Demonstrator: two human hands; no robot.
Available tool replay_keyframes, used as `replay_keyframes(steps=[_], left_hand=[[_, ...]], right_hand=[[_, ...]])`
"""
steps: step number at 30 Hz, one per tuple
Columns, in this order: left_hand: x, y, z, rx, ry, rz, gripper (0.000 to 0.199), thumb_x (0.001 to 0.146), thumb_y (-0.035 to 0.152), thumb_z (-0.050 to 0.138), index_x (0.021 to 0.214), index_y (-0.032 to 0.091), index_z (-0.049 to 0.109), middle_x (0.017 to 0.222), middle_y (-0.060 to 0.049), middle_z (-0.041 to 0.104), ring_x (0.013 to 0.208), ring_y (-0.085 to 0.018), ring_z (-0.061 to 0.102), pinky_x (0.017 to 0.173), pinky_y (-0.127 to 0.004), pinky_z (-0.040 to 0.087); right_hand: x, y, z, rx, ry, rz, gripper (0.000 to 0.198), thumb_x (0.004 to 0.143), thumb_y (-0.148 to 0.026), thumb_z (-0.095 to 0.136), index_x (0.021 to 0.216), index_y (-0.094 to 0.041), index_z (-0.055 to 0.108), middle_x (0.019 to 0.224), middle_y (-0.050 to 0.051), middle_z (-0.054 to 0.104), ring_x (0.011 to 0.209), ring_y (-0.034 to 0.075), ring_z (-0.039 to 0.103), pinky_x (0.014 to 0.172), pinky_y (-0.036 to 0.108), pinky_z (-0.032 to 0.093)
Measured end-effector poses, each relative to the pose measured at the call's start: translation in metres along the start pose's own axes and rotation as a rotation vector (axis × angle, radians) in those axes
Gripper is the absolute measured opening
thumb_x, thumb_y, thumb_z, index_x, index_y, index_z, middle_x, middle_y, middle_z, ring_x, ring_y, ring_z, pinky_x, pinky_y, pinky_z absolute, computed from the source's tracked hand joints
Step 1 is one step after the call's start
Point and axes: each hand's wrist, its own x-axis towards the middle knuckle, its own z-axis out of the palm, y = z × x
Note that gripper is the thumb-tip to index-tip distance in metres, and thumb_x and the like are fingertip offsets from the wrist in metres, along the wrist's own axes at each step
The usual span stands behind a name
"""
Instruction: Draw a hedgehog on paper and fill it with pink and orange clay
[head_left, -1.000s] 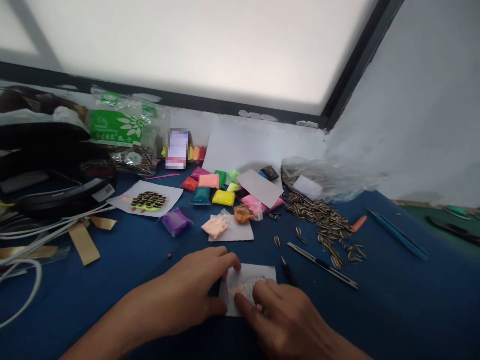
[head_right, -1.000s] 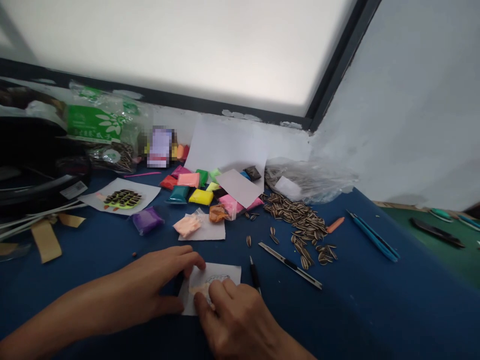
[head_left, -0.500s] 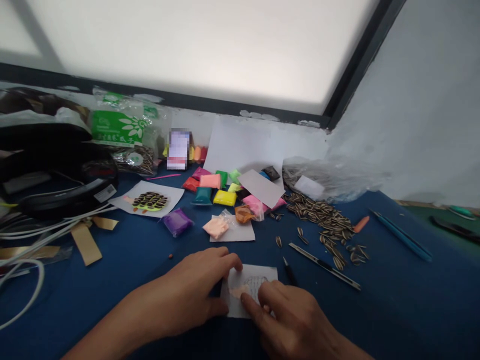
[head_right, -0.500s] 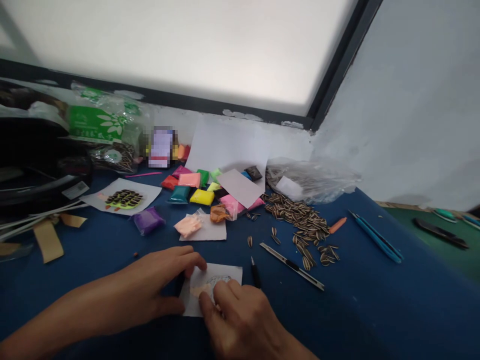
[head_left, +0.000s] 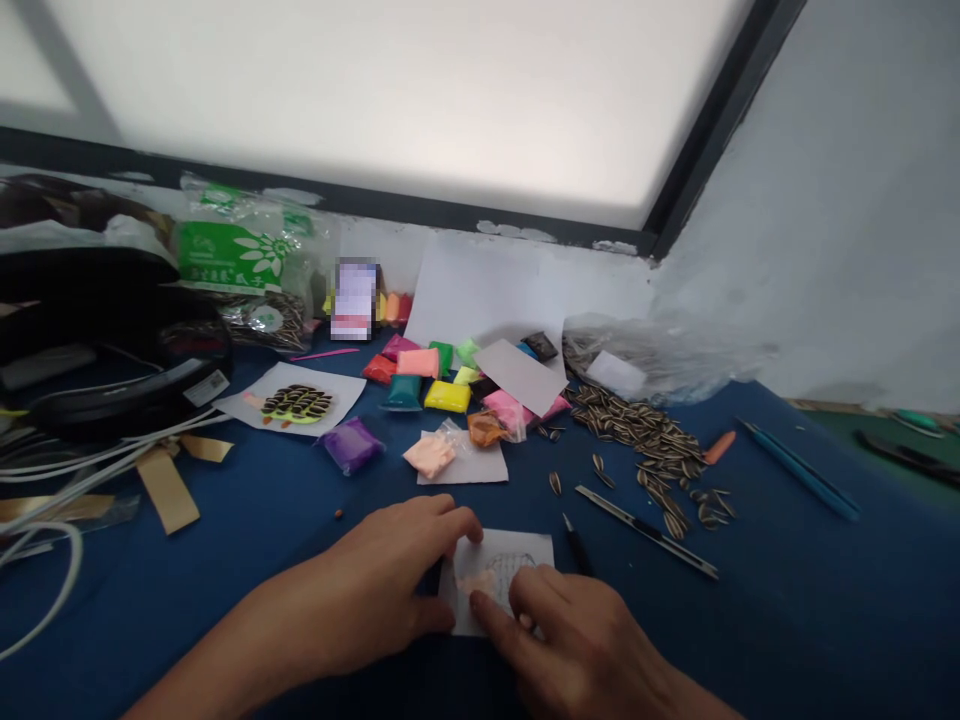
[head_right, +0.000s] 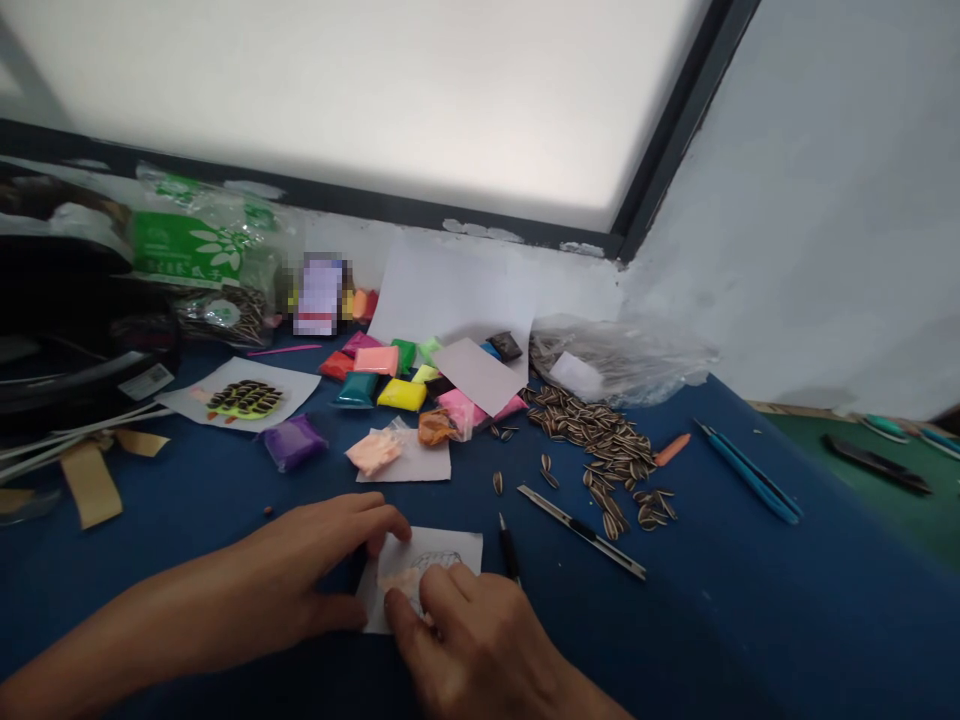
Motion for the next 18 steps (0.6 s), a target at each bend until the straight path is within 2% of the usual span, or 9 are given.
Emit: replay_keyframes(steps=[7, 12, 15, 18], left_hand=[[0.001, 0.002, -0.001, -0.001, -0.008, -0.007, 0.042, 0.074, 0.012, 0.069, 0.113, 0.027, 0.061, 0.113, 0.000, 0.062, 0.107, -0.025, 0.060, 0.084, -0.032, 0.043], [0.001, 0.000, 0.001, -0.004, 0.006, 0.012, 0.042, 0.073, 0.010, 0.066, 0.111, 0.027, 0.062, 0.110, 0.001, 0.062, 0.105, -0.024, 0.059, 0.083, -0.031, 0.043], [0.000, 0.000, 0.001, -0.014, 0.011, 0.005, 0.044, 0.073, 0.011, 0.067, 0.113, 0.028, 0.062, 0.108, 0.001, 0.062, 0.104, -0.023, 0.060, 0.084, -0.031, 0.043], [-0.001, 0.000, -0.001, -0.019, 0.007, -0.013, 0.044, 0.073, 0.011, 0.069, 0.114, 0.028, 0.063, 0.109, 0.002, 0.063, 0.104, -0.023, 0.060, 0.085, -0.031, 0.043]], right_hand=[[0.000, -0.002, 0.004, -0.006, -0.005, 0.002, 0.027, 0.099, -0.006, 0.038, 0.103, -0.007, 0.064, 0.066, 0.001, 0.053, 0.051, 0.016, 0.046, 0.042, 0.030, 0.028], [0.003, 0.000, -0.007, 0.062, 0.031, 0.067, 0.032, 0.088, -0.001, 0.038, 0.099, -0.010, 0.067, 0.067, 0.004, 0.057, 0.051, 0.016, 0.045, 0.044, 0.028, 0.028], [0.005, 0.003, -0.015, 0.044, -0.018, 0.140, 0.032, 0.084, 0.001, 0.040, 0.089, -0.011, 0.070, 0.068, 0.005, 0.058, 0.055, 0.017, 0.048, 0.047, 0.030, 0.030], [0.003, 0.004, -0.013, 0.014, 0.012, 0.094, 0.031, 0.084, 0.000, 0.041, 0.085, -0.010, 0.070, 0.065, 0.005, 0.057, 0.053, 0.017, 0.046, 0.046, 0.031, 0.028]])
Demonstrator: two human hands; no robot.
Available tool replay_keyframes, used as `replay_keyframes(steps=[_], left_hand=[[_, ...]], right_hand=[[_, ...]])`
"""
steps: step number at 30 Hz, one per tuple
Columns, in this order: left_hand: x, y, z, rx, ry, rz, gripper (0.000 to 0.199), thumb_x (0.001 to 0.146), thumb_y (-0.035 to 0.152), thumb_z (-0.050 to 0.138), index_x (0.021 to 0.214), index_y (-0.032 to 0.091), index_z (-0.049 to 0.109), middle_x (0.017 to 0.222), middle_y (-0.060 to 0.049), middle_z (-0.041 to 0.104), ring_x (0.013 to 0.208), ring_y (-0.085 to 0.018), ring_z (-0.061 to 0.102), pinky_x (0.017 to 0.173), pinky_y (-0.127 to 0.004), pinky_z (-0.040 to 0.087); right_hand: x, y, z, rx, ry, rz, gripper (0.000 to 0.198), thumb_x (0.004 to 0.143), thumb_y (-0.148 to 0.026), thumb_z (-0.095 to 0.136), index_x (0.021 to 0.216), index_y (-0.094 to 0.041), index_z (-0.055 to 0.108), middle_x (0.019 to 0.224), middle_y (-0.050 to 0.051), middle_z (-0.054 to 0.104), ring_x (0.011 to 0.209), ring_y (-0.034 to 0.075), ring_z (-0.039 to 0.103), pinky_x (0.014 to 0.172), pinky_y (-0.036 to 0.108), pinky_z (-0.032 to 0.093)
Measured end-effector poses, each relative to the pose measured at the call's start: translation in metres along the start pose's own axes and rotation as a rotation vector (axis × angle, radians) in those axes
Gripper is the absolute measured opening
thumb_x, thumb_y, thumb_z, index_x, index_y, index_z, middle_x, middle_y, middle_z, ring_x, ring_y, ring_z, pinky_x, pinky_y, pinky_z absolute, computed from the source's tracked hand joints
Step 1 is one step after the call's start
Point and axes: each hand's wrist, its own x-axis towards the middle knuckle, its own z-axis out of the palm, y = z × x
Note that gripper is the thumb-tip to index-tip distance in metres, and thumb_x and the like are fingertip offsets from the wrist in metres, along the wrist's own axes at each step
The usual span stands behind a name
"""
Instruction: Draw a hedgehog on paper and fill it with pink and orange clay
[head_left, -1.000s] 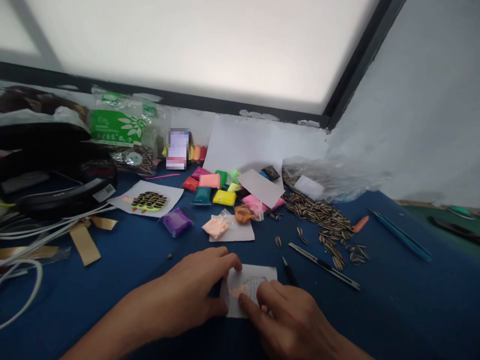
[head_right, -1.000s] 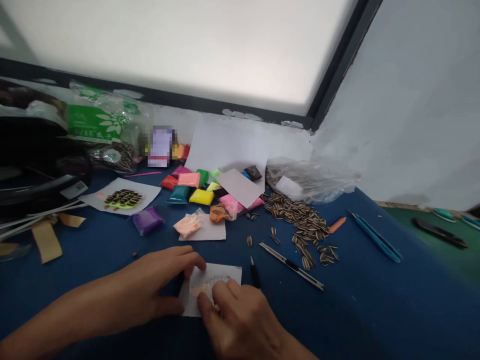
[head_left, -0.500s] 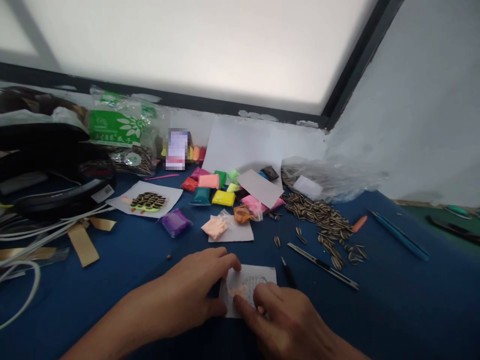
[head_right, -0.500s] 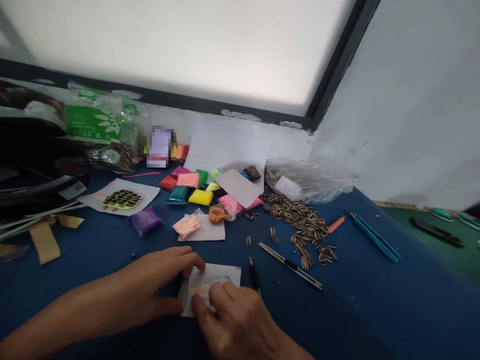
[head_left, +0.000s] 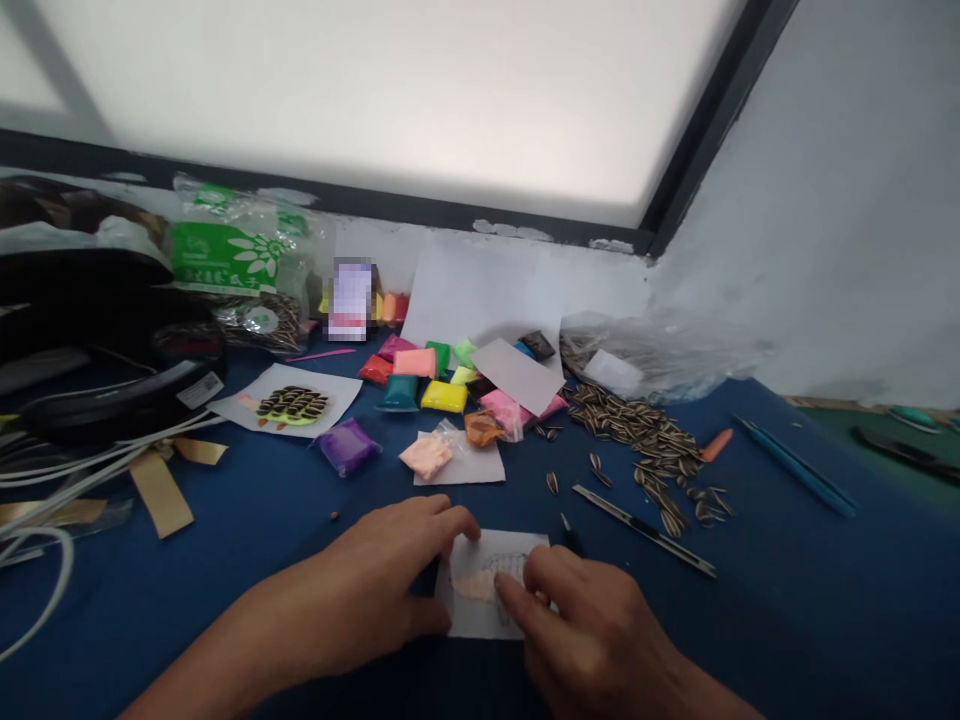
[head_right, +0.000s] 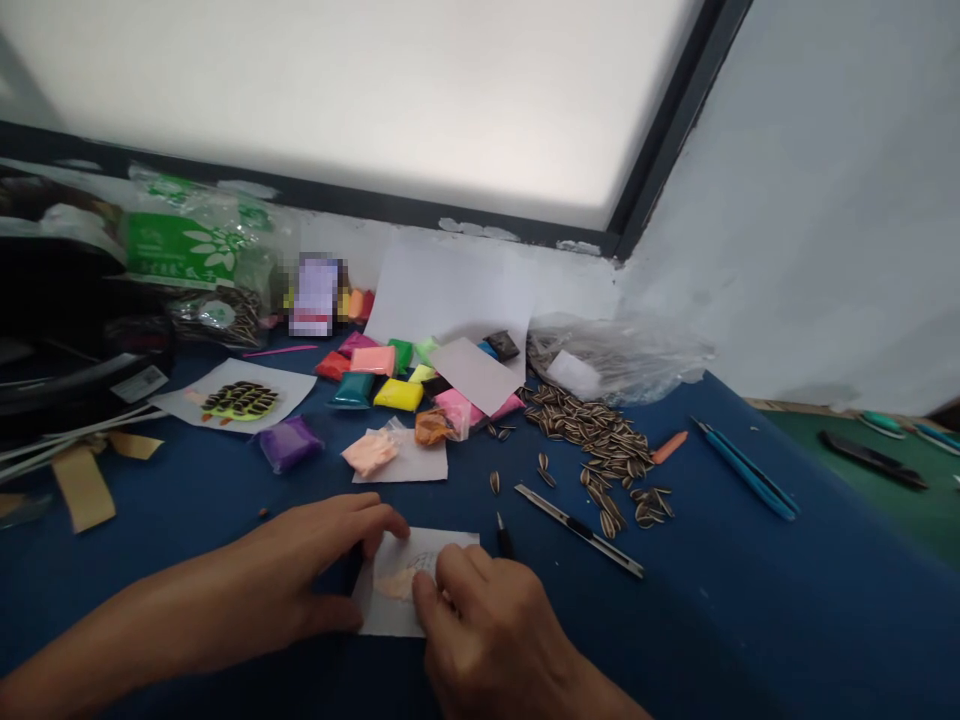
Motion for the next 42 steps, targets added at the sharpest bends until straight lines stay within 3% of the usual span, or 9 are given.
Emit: replay_keyframes(steps=[5, 18, 22, 27, 34, 39, 42], left_hand=[[0.002, -0.001, -0.001, -0.026, -0.011, -0.002, 0.046, 0.073, 0.012, 0.071, 0.116, 0.029, 0.063, 0.111, 0.002, 0.063, 0.105, -0.023, 0.060, 0.087, -0.030, 0.044], [0.002, -0.010, 0.003, -0.043, 0.003, 0.037, 0.044, 0.073, 0.011, 0.068, 0.112, 0.030, 0.062, 0.112, 0.002, 0.063, 0.105, -0.023, 0.060, 0.084, -0.028, 0.043], [0.002, -0.011, 0.004, -0.055, -0.008, 0.033, 0.043, 0.072, 0.010, 0.067, 0.109, 0.029, 0.062, 0.111, 0.002, 0.062, 0.104, -0.022, 0.059, 0.085, -0.029, 0.043], [0.001, -0.009, 0.003, -0.040, -0.012, 0.022, 0.042, 0.071, 0.011, 0.066, 0.109, 0.030, 0.062, 0.113, 0.001, 0.063, 0.105, -0.023, 0.059, 0.086, -0.031, 0.045], [-0.004, -0.006, 0.002, -0.005, -0.025, 0.001, 0.063, 0.074, 0.018, 0.064, 0.134, 0.036, 0.059, 0.137, -0.004, 0.059, 0.128, -0.031, 0.053, 0.104, -0.040, 0.044], [-0.001, -0.003, 0.003, 0.021, -0.017, -0.017, 0.059, 0.079, 0.028, 0.069, 0.137, 0.035, 0.060, 0.133, -0.007, 0.060, 0.126, -0.034, 0.055, 0.104, -0.043, 0.045], [0.003, -0.001, 0.005, 0.062, 0.001, -0.016, 0.060, 0.077, 0.022, 0.071, 0.134, 0.035, 0.063, 0.122, -0.005, 0.064, 0.115, -0.032, 0.061, 0.097, -0.042, 0.048]], right_hand=[[-0.005, -0.002, 0.011, -0.036, 0.079, -0.077, 0.029, 0.084, -0.001, 0.041, 0.087, -0.010, 0.069, 0.061, 0.003, 0.057, 0.048, 0.016, 0.043, 0.042, 0.032, 0.026], [-0.005, -0.002, 0.017, 0.006, 0.041, -0.062, 0.029, 0.093, -0.003, 0.039, 0.095, -0.011, 0.066, 0.063, 0.001, 0.054, 0.048, 0.015, 0.043, 0.041, 0.028, 0.027], [-0.003, 0.001, 0.010, 0.017, 0.065, -0.037, 0.030, 0.091, -0.002, 0.039, 0.088, -0.012, 0.068, 0.064, 0.002, 0.056, 0.049, 0.014, 0.043, 0.042, 0.028, 0.028], [0.000, 0.001, 0.004, -0.023, 0.052, -0.116, 0.034, 0.093, -0.001, 0.040, 0.073, -0.013, 0.066, 0.058, 0.001, 0.053, 0.048, 0.015, 0.041, 0.041, 0.033, 0.023], [0.001, -0.002, 0.004, -0.034, -0.016, -0.122, 0.037, 0.096, 0.000, 0.040, 0.070, -0.016, 0.060, 0.059, -0.001, 0.050, 0.047, 0.014, 0.042, 0.041, 0.032, 0.024], [0.000, 0.000, 0.004, -0.005, -0.035, -0.118, 0.036, 0.097, -0.002, 0.037, 0.074, -0.015, 0.061, 0.061, 0.001, 0.055, 0.048, 0.015, 0.046, 0.040, 0.032, 0.026], [-0.001, 0.001, 0.005, -0.009, -0.041, -0.110, 0.036, 0.098, -0.002, 0.038, 0.075, -0.016, 0.062, 0.061, 0.000, 0.054, 0.048, 0.014, 0.045, 0.040, 0.032, 0.026]])
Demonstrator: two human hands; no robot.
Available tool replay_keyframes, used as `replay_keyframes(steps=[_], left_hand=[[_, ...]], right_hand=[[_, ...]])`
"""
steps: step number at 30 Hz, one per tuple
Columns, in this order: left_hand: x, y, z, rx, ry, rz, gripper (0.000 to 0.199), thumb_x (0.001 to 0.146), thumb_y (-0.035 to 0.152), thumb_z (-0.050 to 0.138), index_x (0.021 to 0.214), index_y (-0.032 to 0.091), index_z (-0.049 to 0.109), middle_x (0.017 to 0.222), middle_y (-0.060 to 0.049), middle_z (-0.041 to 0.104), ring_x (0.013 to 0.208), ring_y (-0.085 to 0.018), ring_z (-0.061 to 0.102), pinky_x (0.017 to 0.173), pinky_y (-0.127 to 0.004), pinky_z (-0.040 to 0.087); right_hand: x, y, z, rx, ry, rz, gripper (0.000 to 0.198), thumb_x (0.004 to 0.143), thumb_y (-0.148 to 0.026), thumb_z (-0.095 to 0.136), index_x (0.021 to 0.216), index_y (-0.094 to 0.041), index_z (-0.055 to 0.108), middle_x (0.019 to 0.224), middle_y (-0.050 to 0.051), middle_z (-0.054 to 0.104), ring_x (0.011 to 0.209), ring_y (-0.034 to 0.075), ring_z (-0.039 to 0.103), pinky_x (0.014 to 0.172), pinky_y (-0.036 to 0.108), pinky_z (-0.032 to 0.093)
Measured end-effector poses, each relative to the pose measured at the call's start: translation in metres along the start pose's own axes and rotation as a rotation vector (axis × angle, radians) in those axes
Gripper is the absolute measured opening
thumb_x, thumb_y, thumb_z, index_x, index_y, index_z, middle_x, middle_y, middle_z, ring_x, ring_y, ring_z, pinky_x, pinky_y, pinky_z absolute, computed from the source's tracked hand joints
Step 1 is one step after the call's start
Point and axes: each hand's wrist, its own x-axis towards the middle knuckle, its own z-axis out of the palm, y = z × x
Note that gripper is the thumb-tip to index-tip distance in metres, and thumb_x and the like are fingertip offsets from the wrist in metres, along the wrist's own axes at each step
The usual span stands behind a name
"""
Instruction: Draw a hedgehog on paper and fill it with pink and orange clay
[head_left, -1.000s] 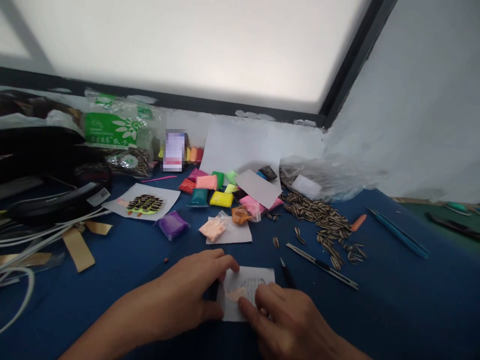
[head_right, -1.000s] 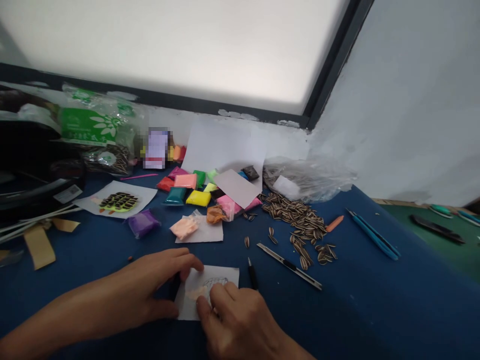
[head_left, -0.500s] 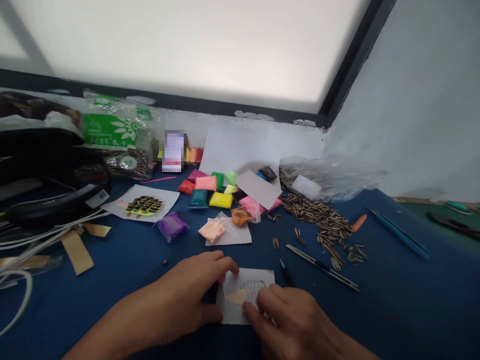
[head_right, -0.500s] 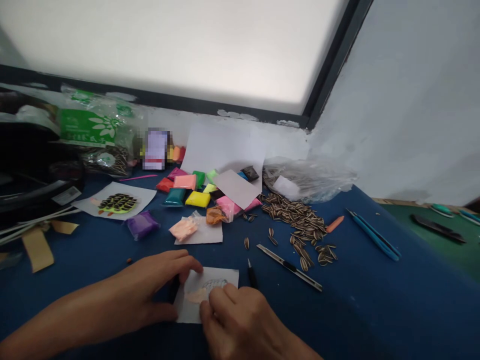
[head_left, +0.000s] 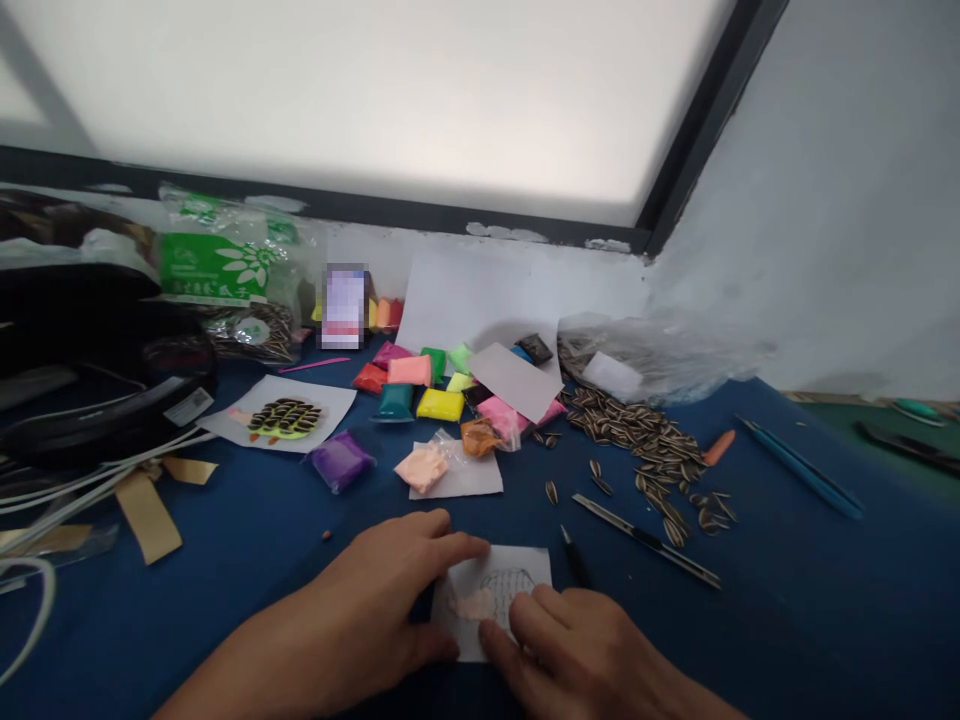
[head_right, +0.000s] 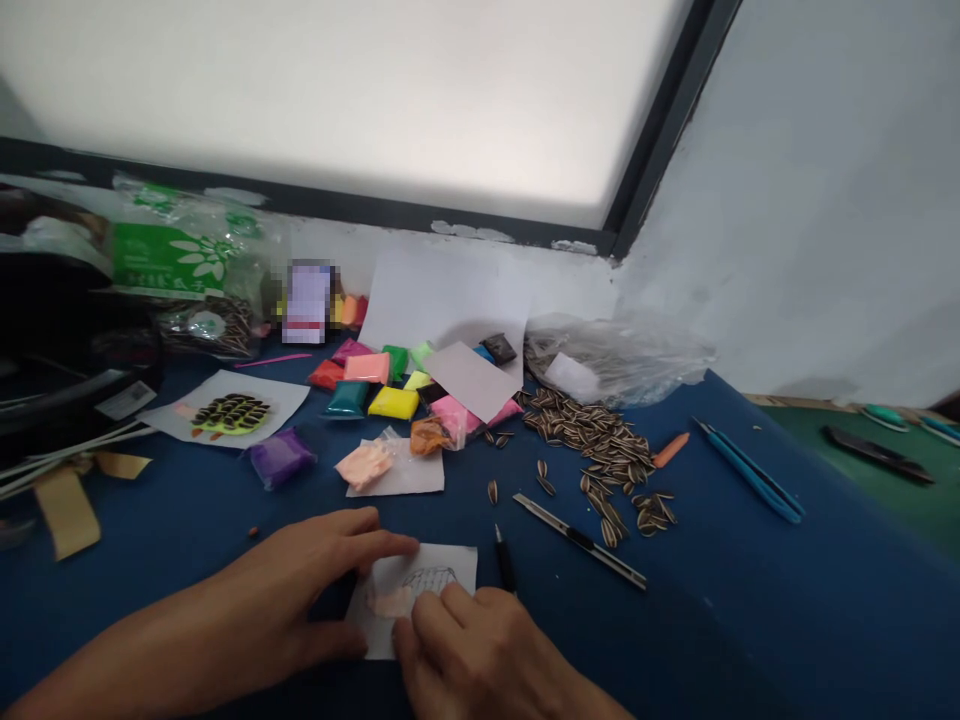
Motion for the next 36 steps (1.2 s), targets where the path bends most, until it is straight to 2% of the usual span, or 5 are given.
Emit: replay_keyframes(steps=[7, 17, 27, 32, 36], left_hand=[[0.0030, -0.0017, 0.0025, 0.021, 0.003, 0.004, 0.064, 0.074, 0.018, 0.071, 0.135, 0.037, 0.063, 0.117, -0.005, 0.063, 0.110, -0.030, 0.061, 0.091, -0.039, 0.047], [0.0021, -0.0010, 0.0020, 0.011, 0.010, 0.012, 0.064, 0.074, 0.019, 0.071, 0.135, 0.036, 0.064, 0.111, -0.005, 0.063, 0.104, -0.029, 0.062, 0.087, -0.037, 0.047], [0.0017, 0.0000, 0.0020, 0.026, 0.002, -0.011, 0.065, 0.074, 0.017, 0.071, 0.135, 0.039, 0.063, 0.113, -0.005, 0.064, 0.105, -0.029, 0.062, 0.087, -0.037, 0.047], [0.0026, 0.0007, 0.0011, 0.029, -0.009, -0.007, 0.065, 0.074, 0.018, 0.070, 0.136, 0.038, 0.063, 0.113, -0.006, 0.064, 0.105, -0.031, 0.063, 0.089, -0.040, 0.049], [0.0027, -0.0030, 0.0044, 0.006, -0.009, -0.013, 0.066, 0.074, 0.019, 0.069, 0.137, 0.038, 0.061, 0.123, -0.006, 0.064, 0.116, -0.032, 0.060, 0.099, -0.043, 0.047]], right_hand=[[-0.0025, 0.0026, 0.0051, 0.059, 0.003, 0.024, 0.040, 0.100, -0.005, 0.034, 0.077, -0.014, 0.065, 0.061, 0.001, 0.052, 0.048, 0.015, 0.042, 0.040, 0.032, 0.025], [-0.0037, 0.0054, 0.0027, 0.034, 0.078, 0.105, 0.028, 0.079, -0.002, 0.040, 0.074, -0.017, 0.064, 0.061, 0.000, 0.051, 0.047, 0.014, 0.040, 0.041, 0.030, 0.024], [-0.0022, 0.0044, 0.0036, 0.048, 0.032, 0.011, 0.037, 0.102, -0.008, 0.035, 0.087, -0.013, 0.068, 0.060, 0.001, 0.055, 0.047, 0.014, 0.046, 0.038, 0.030, 0.025], [-0.0039, 0.0047, 0.0073, 0.035, 0.010, 0.023, 0.036, 0.101, -0.008, 0.034, 0.090, -0.013, 0.067, 0.060, 0.000, 0.053, 0.046, 0.015, 0.045, 0.037, 0.030, 0.024], [-0.0072, 0.0054, 0.0086, 0.033, 0.027, 0.033, 0.030, 0.094, -0.006, 0.039, 0.110, -0.013, 0.064, 0.065, 0.000, 0.056, 0.049, 0.015, 0.049, 0.039, 0.026, 0.030]])
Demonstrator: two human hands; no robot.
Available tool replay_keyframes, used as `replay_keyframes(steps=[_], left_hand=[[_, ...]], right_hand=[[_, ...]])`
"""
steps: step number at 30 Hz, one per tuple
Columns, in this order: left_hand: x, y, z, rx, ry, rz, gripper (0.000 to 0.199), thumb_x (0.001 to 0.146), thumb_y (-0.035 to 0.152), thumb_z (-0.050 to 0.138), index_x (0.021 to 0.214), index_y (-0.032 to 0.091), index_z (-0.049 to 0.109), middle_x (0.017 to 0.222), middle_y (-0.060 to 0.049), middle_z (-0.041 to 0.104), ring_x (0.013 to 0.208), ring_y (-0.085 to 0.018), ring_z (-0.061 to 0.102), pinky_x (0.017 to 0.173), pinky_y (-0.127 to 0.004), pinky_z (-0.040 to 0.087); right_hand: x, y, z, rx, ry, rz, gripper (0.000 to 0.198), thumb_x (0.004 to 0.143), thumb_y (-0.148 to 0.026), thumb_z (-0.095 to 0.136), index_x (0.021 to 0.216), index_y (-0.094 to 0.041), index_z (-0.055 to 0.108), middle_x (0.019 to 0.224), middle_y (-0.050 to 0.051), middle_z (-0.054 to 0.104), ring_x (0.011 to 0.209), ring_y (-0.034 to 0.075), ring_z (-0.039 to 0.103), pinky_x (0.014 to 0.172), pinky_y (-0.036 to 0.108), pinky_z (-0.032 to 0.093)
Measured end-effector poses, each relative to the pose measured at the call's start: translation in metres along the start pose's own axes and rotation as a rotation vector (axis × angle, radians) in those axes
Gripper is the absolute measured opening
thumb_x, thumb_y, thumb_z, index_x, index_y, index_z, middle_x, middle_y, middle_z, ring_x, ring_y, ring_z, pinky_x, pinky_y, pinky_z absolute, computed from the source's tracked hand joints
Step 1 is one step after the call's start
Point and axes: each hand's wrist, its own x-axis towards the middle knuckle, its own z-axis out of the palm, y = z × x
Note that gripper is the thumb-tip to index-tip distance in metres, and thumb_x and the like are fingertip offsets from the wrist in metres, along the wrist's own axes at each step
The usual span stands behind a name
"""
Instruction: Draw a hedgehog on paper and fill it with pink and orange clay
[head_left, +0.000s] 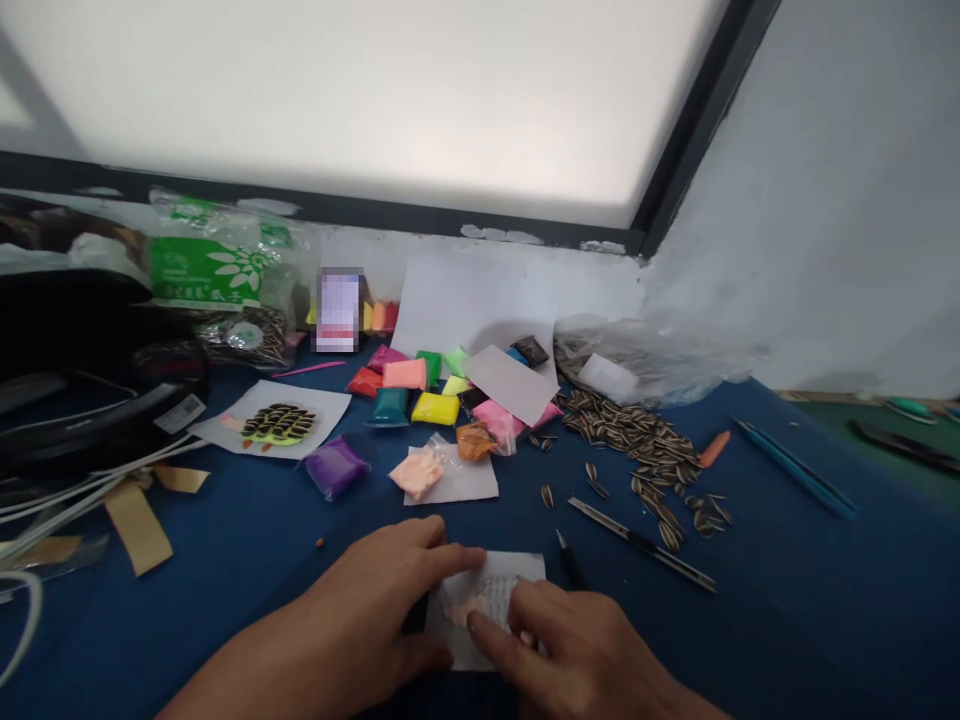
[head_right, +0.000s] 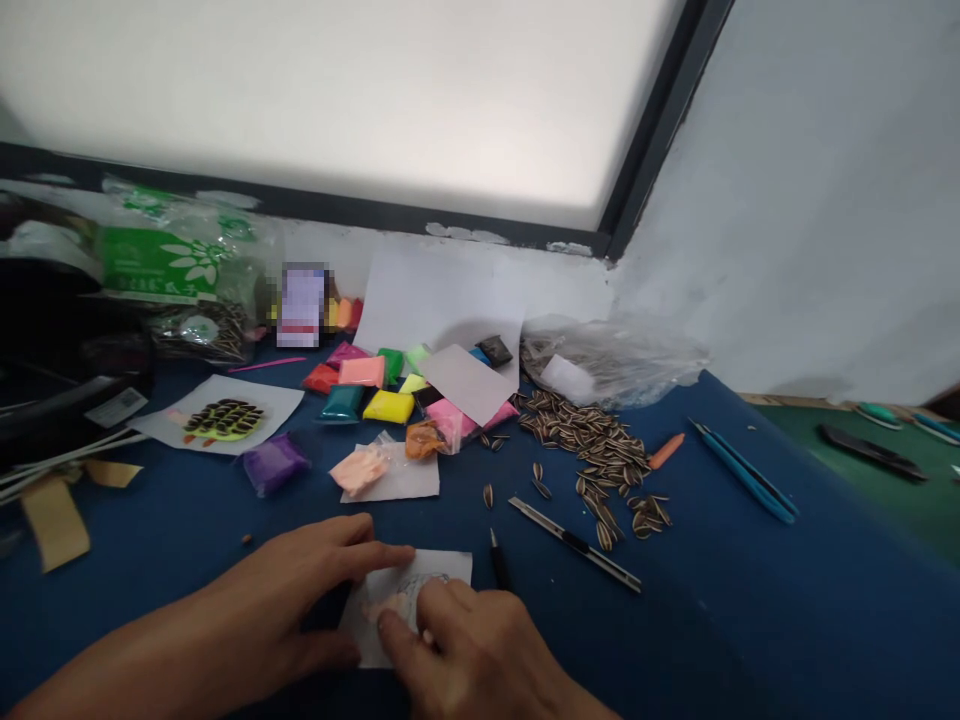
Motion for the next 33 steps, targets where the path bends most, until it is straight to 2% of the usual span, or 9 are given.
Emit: replay_keyframes(steps=[2, 5, 11, 15, 21, 28, 30, 33], left_hand=[[0.000, -0.003, 0.002, -0.009, 0.004, -0.007, 0.069, 0.073, 0.019, 0.070, 0.139, 0.039, 0.059, 0.132, -0.006, 0.061, 0.125, -0.033, 0.055, 0.105, -0.044, 0.044], [0.000, -0.003, 0.003, -0.024, 0.018, -0.007, 0.072, 0.072, 0.018, 0.070, 0.140, 0.034, 0.056, 0.136, -0.006, 0.060, 0.128, -0.032, 0.053, 0.107, -0.044, 0.042], [-0.002, 0.004, -0.002, -0.042, 0.033, 0.011, 0.046, 0.069, 0.013, 0.064, 0.113, 0.027, 0.061, 0.113, -0.001, 0.065, 0.105, -0.025, 0.060, 0.087, -0.033, 0.045], [-0.001, 0.003, -0.002, -0.038, 0.033, 0.022, 0.042, 0.069, 0.013, 0.063, 0.109, 0.027, 0.058, 0.114, 0.000, 0.064, 0.106, -0.024, 0.059, 0.084, -0.030, 0.043], [-0.002, 0.001, -0.002, -0.039, 0.037, 0.029, 0.041, 0.070, 0.014, 0.067, 0.108, 0.027, 0.059, 0.112, 0.001, 0.064, 0.106, -0.025, 0.059, 0.081, -0.031, 0.042], [-0.001, 0.003, -0.001, 0.006, 0.016, 0.006, 0.064, 0.069, 0.011, 0.067, 0.129, 0.032, 0.063, 0.119, -0.003, 0.066, 0.112, -0.028, 0.062, 0.094, -0.038, 0.048], [-0.001, 0.000, -0.001, -0.003, 0.009, -0.020, 0.068, 0.070, 0.013, 0.069, 0.134, 0.035, 0.062, 0.127, -0.004, 0.065, 0.122, -0.032, 0.060, 0.101, -0.042, 0.047], [-0.002, -0.005, 0.000, -0.059, 0.001, -0.057, 0.069, 0.070, 0.017, 0.073, 0.136, 0.038, 0.062, 0.144, -0.004, 0.058, 0.139, -0.036, 0.047, 0.113, -0.047, 0.041]], right_hand=[[0.000, 0.000, 0.000, -0.031, 0.011, 0.025, 0.032, 0.090, -0.005, 0.041, 0.110, -0.013, 0.063, 0.066, 0.001, 0.057, 0.049, 0.016, 0.049, 0.039, 0.026, 0.031], [0.002, -0.002, 0.001, -0.062, 0.005, 0.055, 0.028, 0.090, -0.004, 0.040, 0.098, -0.014, 0.064, 0.064, 0.001, 0.055, 0.047, 0.016, 0.047, 0.038, 0.027, 0.029], [0.004, -0.005, 0.003, -0.088, -0.028, 0.051, 0.022, 0.096, -0.007, 0.041, 0.093, -0.014, 0.062, 0.064, 0.001, 0.055, 0.050, 0.016, 0.049, 0.040, 0.028, 0.026], [0.002, -0.003, 0.001, -0.046, 0.051, 0.086, 0.028, 0.088, -0.004, 0.040, 0.102, -0.013, 0.063, 0.065, 0.001, 0.056, 0.048, 0.015, 0.047, 0.041, 0.027, 0.027], [0.003, -0.004, -0.006, -0.069, 0.050, 0.138, 0.030, 0.077, -0.001, 0.042, 0.091, -0.015, 0.065, 0.064, 0.003, 0.058, 0.050, 0.017, 0.050, 0.041, 0.027, 0.029], [0.001, -0.005, 0.006, -0.101, 0.073, 0.103, 0.031, 0.081, -0.001, 0.041, 0.092, -0.013, 0.067, 0.060, 0.001, 0.054, 0.046, 0.016, 0.044, 0.040, 0.028, 0.024], [0.001, -0.005, 0.006, -0.104, 0.072, 0.103, 0.032, 0.079, -0.001, 0.041, 0.092, -0.013, 0.067, 0.059, 0.000, 0.053, 0.045, 0.016, 0.044, 0.040, 0.029, 0.023], [0.002, -0.005, 0.001, -0.051, 0.040, 0.151, 0.031, 0.076, -0.003, 0.041, 0.085, -0.017, 0.067, 0.060, 0.001, 0.055, 0.046, 0.016, 0.046, 0.040, 0.028, 0.026]])
